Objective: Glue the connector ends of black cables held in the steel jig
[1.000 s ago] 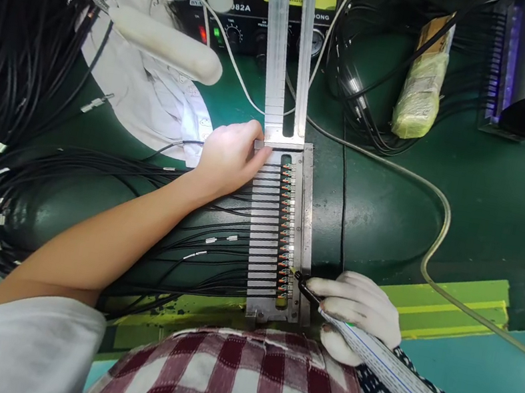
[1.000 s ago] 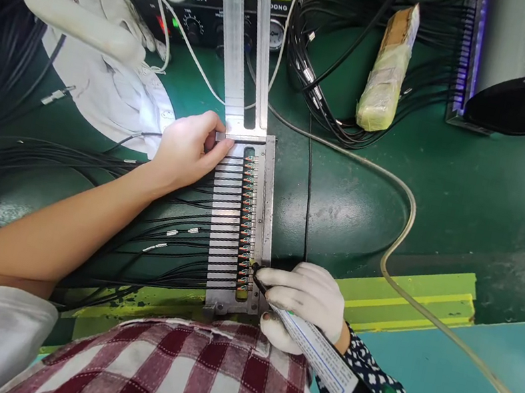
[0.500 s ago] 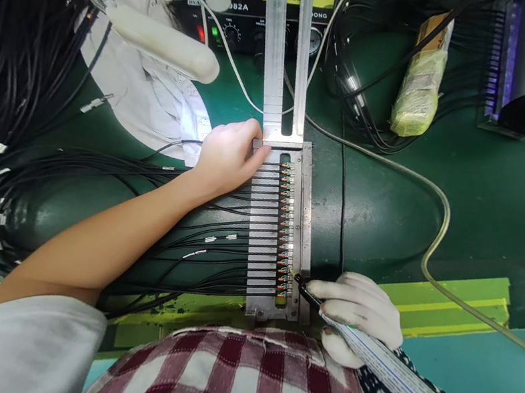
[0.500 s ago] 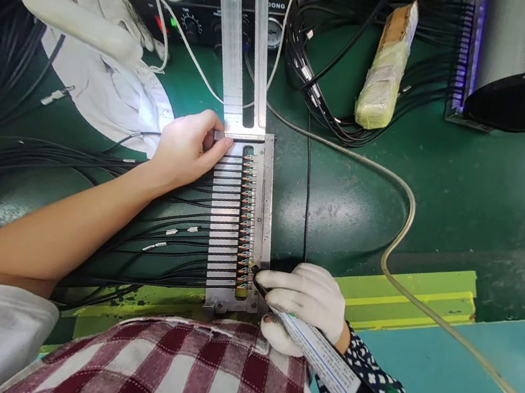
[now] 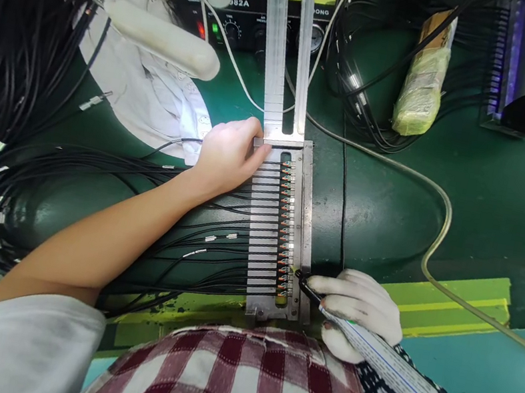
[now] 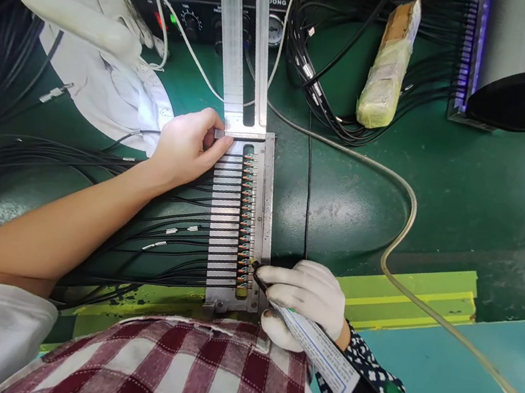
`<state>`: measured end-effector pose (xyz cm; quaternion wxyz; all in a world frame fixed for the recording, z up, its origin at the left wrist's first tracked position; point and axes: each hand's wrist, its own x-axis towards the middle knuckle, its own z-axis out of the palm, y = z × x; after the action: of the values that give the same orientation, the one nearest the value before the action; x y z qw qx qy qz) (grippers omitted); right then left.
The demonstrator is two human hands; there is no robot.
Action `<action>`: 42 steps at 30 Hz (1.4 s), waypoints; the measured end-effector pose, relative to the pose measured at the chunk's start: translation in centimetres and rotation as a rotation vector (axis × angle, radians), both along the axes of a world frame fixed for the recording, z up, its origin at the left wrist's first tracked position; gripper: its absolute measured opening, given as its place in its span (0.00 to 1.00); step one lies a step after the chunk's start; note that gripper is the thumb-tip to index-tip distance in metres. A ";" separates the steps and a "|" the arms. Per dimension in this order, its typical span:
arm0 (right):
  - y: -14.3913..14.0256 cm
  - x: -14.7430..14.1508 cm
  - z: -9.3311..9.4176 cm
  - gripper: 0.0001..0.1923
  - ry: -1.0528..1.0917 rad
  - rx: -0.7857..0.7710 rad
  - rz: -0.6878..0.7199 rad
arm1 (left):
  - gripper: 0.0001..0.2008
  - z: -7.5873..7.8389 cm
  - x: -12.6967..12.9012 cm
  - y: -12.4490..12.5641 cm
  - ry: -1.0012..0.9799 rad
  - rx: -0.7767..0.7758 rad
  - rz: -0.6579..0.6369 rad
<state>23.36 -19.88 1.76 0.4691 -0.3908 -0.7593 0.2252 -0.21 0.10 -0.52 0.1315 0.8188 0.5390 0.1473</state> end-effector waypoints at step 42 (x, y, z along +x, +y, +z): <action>-2.1 0.4 -0.9 0.07 0.016 -0.019 0.006 | 0.08 0.1 0.0 -0.1 -0.011 0.005 -0.006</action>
<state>23.76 -21.94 0.84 0.4709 -0.3911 -0.7544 0.2368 -0.23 0.02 -0.42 0.1330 0.8199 0.5354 0.1529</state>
